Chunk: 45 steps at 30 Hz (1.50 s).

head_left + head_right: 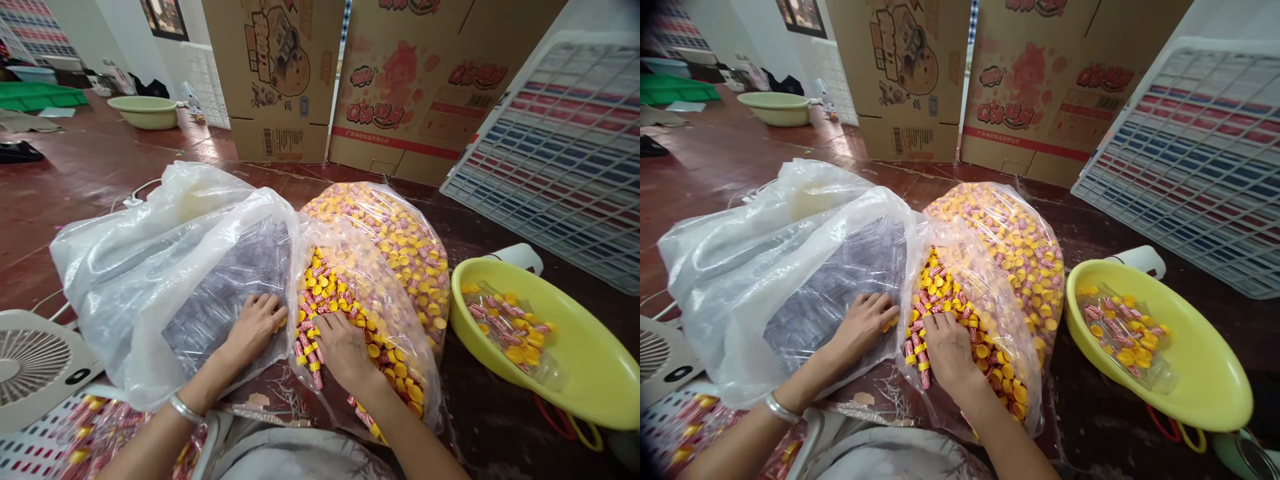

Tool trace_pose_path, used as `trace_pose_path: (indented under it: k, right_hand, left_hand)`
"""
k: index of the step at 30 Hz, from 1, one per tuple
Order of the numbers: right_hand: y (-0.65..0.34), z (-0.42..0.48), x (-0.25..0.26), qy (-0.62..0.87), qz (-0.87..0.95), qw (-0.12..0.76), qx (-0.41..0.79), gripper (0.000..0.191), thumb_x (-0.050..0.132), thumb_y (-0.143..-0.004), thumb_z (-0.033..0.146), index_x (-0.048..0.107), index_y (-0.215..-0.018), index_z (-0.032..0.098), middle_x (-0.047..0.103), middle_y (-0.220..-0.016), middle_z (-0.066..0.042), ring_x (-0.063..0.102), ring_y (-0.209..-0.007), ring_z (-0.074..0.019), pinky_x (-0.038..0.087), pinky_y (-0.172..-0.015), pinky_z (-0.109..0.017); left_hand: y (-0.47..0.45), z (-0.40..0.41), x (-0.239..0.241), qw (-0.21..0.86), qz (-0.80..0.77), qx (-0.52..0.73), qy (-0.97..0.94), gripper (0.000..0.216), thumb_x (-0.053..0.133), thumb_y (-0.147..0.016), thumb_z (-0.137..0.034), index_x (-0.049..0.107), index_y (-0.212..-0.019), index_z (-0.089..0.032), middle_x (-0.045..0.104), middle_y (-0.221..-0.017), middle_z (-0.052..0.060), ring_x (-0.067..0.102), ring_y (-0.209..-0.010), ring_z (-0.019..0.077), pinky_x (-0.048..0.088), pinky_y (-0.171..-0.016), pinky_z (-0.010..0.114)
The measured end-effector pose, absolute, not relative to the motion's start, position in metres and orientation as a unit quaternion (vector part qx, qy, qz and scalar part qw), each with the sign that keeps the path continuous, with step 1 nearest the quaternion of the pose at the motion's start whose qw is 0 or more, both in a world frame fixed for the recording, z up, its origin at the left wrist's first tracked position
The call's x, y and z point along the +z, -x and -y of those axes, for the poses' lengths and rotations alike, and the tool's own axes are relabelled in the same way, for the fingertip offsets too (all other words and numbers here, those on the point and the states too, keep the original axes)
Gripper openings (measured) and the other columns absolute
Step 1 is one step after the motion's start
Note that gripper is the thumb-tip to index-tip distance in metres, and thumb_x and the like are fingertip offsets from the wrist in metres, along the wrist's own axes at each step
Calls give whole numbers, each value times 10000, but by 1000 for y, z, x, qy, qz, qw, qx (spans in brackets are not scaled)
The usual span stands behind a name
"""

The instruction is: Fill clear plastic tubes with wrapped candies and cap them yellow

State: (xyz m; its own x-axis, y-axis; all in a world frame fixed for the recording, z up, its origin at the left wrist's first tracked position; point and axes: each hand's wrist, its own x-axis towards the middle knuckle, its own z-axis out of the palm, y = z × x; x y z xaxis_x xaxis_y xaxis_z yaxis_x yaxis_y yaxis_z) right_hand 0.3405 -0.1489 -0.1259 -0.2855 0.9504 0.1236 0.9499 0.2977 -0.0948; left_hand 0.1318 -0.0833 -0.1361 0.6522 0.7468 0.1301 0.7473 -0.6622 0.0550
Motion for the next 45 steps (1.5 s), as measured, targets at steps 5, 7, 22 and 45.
trace_pose_path:
  k: [5,7,22,45]
  right_hand:
    - [-335,150,-131,588,806,63,-3,248,770,-840,182,598,-1014,219,713,-947,-55,638,-913,-260,513,-686,-339]
    - [-339,153,-132,579,813,59,-4,217,728,-857,124,598,-997,226,711,-908,-38,642,-881,-244,498,-667,-324]
    - [-380,197,-108,466,876,57,109,112,615,-939,93,610,-945,205,655,-989,-23,568,-952,-203,467,-806,-318]
    - [-363,203,-104,478,716,363,356,122,583,-946,174,681,-877,201,706,-904,-22,670,-856,-155,550,-792,-264]
  left_hand:
    - [-139,76,-138,0,367,-64,928,168,545,-960,-175,706,-995,-204,673,-1023,106,591,-963,268,400,-886,420]
    - [-140,73,-138,-6,356,-69,932,180,544,-960,-165,709,-1023,-200,688,-1099,113,607,-996,265,403,-904,423]
    - [-111,169,-114,-397,531,-238,709,303,646,-868,-466,747,-1036,-235,778,-1026,40,708,-947,245,524,-847,317]
    - [-160,189,-108,-669,449,-228,546,345,733,-787,-484,682,-792,-142,565,-690,-16,442,-662,134,337,-609,232]
